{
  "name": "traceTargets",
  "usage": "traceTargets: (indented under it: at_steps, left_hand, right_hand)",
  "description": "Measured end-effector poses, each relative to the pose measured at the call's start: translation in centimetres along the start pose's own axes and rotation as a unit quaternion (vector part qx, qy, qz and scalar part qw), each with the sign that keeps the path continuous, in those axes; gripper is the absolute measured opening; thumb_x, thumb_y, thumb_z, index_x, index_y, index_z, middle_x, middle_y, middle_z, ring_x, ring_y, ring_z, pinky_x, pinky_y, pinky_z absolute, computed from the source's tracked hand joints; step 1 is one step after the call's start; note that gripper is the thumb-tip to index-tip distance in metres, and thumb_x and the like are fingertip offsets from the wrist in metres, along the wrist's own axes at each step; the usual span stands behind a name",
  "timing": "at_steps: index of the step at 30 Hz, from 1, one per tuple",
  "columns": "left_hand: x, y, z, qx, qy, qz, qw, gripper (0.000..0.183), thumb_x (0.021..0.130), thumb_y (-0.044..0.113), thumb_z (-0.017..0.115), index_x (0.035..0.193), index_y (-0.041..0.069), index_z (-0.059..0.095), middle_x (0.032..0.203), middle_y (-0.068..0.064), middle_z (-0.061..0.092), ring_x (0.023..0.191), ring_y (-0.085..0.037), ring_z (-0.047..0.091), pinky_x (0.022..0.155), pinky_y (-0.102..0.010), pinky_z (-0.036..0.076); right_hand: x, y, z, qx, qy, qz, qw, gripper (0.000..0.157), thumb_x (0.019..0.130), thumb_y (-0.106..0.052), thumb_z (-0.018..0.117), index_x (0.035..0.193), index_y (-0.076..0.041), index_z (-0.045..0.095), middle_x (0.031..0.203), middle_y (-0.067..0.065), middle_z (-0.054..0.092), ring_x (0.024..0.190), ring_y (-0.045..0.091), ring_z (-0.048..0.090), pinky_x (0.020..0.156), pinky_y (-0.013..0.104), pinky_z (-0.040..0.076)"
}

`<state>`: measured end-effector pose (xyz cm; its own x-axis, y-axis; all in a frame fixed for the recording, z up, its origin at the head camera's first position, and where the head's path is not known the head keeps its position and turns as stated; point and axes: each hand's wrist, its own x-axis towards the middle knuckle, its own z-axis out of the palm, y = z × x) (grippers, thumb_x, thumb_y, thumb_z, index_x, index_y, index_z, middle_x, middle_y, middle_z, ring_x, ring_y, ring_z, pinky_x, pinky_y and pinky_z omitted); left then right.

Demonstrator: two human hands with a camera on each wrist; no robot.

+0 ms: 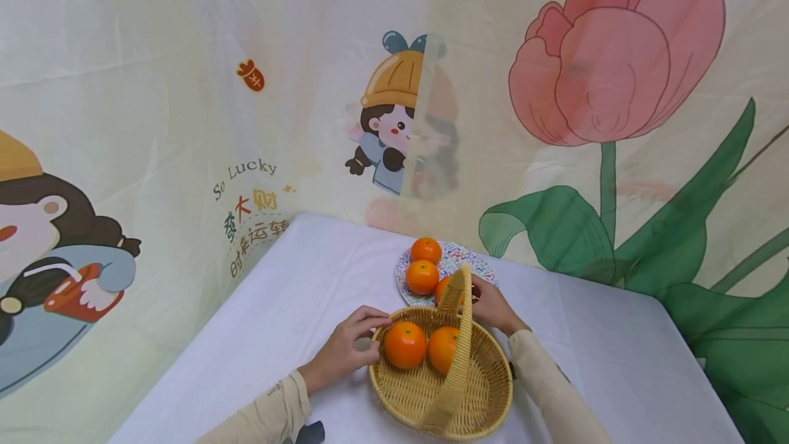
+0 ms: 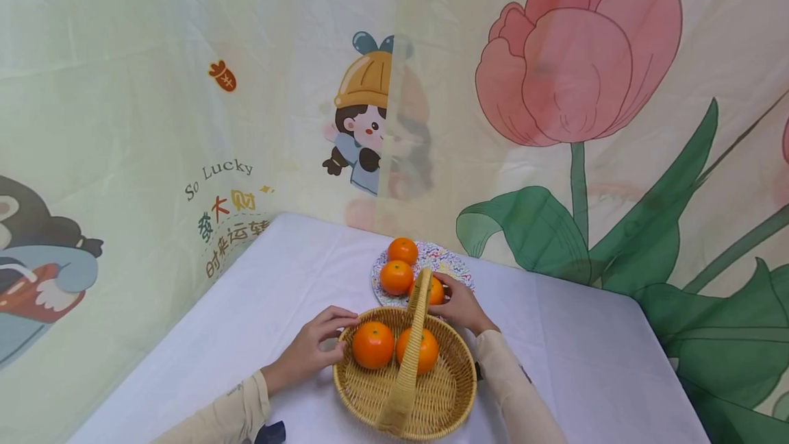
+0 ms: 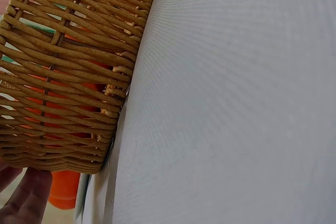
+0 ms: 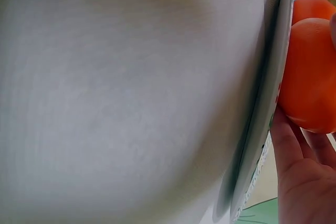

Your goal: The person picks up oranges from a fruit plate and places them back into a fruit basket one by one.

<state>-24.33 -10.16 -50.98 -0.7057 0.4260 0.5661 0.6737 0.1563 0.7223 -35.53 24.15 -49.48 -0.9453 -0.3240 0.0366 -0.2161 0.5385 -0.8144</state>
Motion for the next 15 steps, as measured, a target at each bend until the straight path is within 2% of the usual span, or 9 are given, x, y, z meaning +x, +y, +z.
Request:
traceTargets:
  at_steps: [5, 8, 13, 15]
  left_hand:
    - [-0.1, -1.0, 0.1, 0.011, 0.000, 0.010, 0.9999, 0.046, 0.080, -0.007, 0.066, 0.125, 0.004, 0.063, 0.126, -0.009, 0.055, 0.109, -0.024, 0.060, 0.079, -0.028, 0.056]
    - [-0.1, -0.5, 0.1, 0.011, 0.002, 0.008, 0.9999, 0.045, 0.080, -0.008, 0.065, 0.124, 0.002, 0.063, 0.125, -0.011, 0.055, 0.108, -0.025, 0.060, 0.079, -0.029, 0.056]
    - [0.2, 0.9, 0.0, -0.001, 0.008, 0.012, 0.9999, 0.045, 0.078, -0.015, 0.063, 0.121, -0.005, 0.062, 0.122, -0.020, 0.055, 0.107, -0.034, 0.060, 0.078, -0.032, 0.057]
    - [0.2, 0.9, 0.0, -0.002, 0.010, 0.013, 0.9999, 0.045, 0.077, -0.015, 0.063, 0.121, -0.006, 0.062, 0.122, -0.021, 0.055, 0.107, -0.036, 0.060, 0.078, -0.033, 0.057]
  right_hand:
    - [-0.3, 0.2, -0.5, 0.010, 0.001, -0.010, 1.000, 0.070, 0.076, -0.025, 0.084, 0.138, -0.018, 0.052, 0.124, 0.003, 0.061, 0.106, 0.022, 0.061, 0.083, 0.033, 0.054]
    - [-0.8, -0.2, -0.9, 0.018, -0.002, -0.013, 1.000, 0.075, 0.078, -0.020, 0.083, 0.143, -0.013, 0.047, 0.128, 0.010, 0.058, 0.108, 0.025, 0.061, 0.079, 0.033, 0.056]
    - [-2.0, -1.3, -2.0, 0.001, 0.003, 0.014, 1.000, 0.085, 0.074, -0.034, 0.085, 0.146, -0.017, 0.043, 0.138, 0.008, 0.051, 0.112, 0.027, 0.059, 0.088, 0.036, 0.054]
    - [-2.5, -1.7, -2.5, -0.005, 0.011, 0.023, 1.000, 0.085, 0.072, -0.039, 0.086, 0.145, -0.021, 0.046, 0.139, 0.006, 0.050, 0.114, 0.026, 0.058, 0.091, 0.038, 0.053]
